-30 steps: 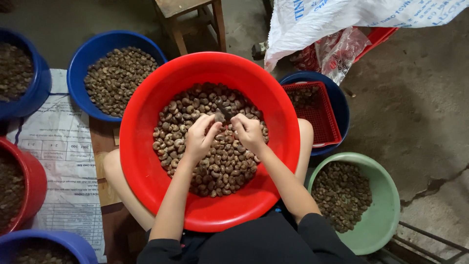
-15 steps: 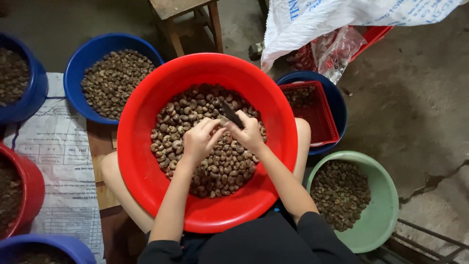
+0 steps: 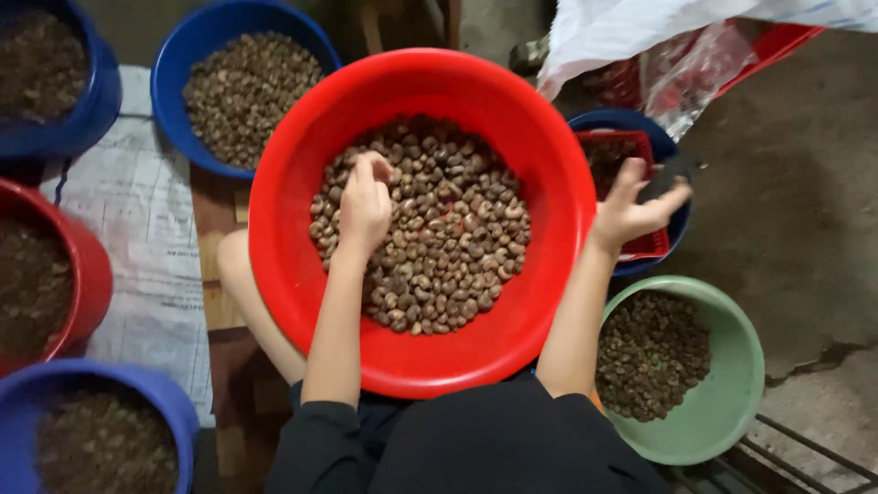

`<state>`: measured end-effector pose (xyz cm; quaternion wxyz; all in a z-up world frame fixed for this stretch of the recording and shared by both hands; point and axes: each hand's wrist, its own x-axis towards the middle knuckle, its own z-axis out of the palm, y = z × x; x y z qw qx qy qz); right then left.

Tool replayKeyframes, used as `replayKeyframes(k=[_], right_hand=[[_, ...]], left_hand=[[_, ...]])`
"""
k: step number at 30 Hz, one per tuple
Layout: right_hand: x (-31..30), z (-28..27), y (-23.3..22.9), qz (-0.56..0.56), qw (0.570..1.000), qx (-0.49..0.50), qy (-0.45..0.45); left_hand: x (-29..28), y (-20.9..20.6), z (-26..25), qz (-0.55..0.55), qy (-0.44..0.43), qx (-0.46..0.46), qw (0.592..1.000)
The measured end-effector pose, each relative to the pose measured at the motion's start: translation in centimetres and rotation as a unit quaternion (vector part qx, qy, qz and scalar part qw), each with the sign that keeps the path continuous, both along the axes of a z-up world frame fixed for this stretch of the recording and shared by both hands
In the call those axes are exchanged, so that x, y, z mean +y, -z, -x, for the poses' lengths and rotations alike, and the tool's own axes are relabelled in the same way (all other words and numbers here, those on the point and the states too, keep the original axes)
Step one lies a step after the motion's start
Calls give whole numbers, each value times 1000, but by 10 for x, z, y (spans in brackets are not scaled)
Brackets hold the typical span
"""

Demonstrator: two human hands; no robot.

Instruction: Manually peeling the outer skin from cashew nuts using a small knife.

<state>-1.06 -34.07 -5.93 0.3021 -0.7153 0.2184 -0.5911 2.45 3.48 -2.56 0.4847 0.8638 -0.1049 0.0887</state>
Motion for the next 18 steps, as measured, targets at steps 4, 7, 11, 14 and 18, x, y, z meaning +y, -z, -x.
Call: replayKeyframes(k=[4,7,11,14,18], right_hand=[[-8,2,17,-25,999,23,19],[21,-9,-3,26,999,24,-13],[62,-6,-23,38,994,72,-69],[83,-3,-29,41,983,124,-131],[97,-3,-20,73,958,170,-220]], left_hand=[[16,3,-1,60,-26,36,997],[25,13,-4,48,-28,68,996],[22,65,-11,-203,8,118,972],[11,137,-13,-351,86,66,930],[-7,117,-3,-397,142,-18,906]])
